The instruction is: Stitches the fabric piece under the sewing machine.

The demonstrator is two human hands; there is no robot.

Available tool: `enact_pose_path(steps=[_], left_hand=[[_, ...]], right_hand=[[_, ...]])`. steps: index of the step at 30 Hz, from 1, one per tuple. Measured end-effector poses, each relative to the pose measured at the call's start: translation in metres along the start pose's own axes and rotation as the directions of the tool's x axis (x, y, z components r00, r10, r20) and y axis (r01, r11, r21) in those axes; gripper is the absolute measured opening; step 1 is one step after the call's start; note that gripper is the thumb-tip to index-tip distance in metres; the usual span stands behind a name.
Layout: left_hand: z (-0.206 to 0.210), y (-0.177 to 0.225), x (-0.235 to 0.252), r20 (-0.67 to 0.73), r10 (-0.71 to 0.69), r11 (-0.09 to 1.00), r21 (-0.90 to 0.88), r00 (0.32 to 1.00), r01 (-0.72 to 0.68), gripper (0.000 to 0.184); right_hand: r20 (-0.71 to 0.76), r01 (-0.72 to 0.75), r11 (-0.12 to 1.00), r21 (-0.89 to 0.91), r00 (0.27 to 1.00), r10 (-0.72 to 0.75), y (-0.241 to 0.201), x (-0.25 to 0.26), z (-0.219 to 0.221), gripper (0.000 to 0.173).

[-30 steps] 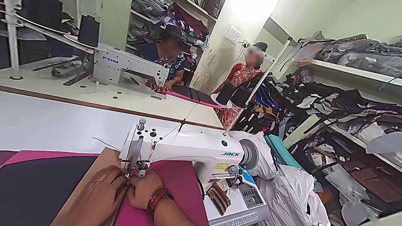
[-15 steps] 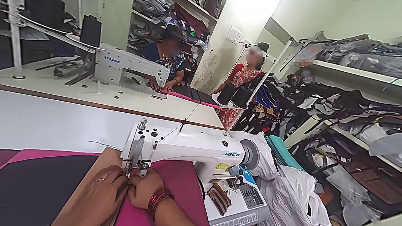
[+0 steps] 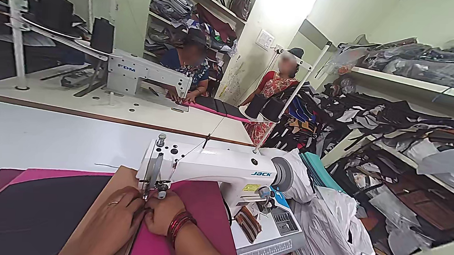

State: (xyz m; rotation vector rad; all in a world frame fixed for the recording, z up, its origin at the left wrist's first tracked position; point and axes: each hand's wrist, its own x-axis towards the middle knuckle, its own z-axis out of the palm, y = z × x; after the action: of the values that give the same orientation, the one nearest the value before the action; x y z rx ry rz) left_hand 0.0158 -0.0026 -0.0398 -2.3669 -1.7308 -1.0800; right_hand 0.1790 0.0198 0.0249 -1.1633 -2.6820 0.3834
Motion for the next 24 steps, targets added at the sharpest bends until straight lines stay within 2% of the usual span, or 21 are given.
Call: enact_pose_path(steps=[24], left_hand=[[-0.0031, 0.0027, 0.0016, 0.021, -0.020, 0.999, 0.027, 1.000, 0.019, 0.021]], right_hand=[[0.028, -0.010, 1.000, -0.018, 1.000, 0.011, -0.0009, 0.0012, -0.0008, 0.026]])
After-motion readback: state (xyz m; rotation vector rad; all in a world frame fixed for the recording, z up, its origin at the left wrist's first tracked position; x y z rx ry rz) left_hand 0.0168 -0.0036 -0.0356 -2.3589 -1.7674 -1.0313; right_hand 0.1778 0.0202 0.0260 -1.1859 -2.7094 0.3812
